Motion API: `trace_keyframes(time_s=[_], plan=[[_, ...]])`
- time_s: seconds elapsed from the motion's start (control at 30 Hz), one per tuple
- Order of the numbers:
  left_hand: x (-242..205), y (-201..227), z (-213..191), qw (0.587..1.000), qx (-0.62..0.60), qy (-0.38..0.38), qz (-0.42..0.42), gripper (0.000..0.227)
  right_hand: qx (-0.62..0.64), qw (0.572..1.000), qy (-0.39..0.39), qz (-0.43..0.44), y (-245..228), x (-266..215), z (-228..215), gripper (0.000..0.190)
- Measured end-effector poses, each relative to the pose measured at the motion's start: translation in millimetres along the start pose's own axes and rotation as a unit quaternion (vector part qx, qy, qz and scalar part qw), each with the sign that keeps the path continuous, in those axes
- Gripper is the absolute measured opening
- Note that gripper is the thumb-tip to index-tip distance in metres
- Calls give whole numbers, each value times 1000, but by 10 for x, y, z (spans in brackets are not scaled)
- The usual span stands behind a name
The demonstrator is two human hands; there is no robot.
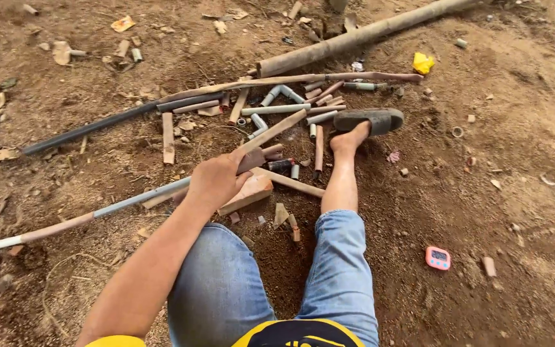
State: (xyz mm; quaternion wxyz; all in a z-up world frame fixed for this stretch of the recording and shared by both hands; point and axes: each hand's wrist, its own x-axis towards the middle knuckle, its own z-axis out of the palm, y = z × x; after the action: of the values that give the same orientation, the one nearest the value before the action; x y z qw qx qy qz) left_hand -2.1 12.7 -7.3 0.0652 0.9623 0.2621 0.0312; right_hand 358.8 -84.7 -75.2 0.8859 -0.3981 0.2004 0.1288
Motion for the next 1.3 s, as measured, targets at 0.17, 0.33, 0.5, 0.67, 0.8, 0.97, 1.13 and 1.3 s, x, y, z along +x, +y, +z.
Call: trace_keyframes(time_s=[0.17, 0.33, 0.5, 0.67, 0.8, 0.97, 1.13, 1.3], plan=[[-60, 113, -235, 999, -41, -20, 4, 55, 24, 999, 15, 19, -13, 104, -42, 75], [-78, 101, -275, 998, -51, -31, -7, 57, 17, 1000, 8, 14, 64, 382, -146, 71], [-30, 44, -154, 998, -37, -42, 0, 60, 21, 1000, 1, 21, 64, 440, -133, 72], [-49, 80, -252, 997, -50, -51, -12, 59, 17, 999, 4, 33, 52, 392, -94, 72], [-100, 93, -349, 997, -58, -52, -6, 58, 12, 1000, 7, 25, 58, 372, -95, 76], [-25, 73, -218, 996, -74, -44, -1, 57, 14, 999, 9, 29, -17, 237, -36, 77], [-51, 59, -177, 994, -111, 0, 24, 53, 28, 999, 5, 21, 0, 194, -21, 78], [-53, 56, -139, 994, -103, 17, 12, 55, 38, 999, 3, 12, 78, 351, -152, 77]])
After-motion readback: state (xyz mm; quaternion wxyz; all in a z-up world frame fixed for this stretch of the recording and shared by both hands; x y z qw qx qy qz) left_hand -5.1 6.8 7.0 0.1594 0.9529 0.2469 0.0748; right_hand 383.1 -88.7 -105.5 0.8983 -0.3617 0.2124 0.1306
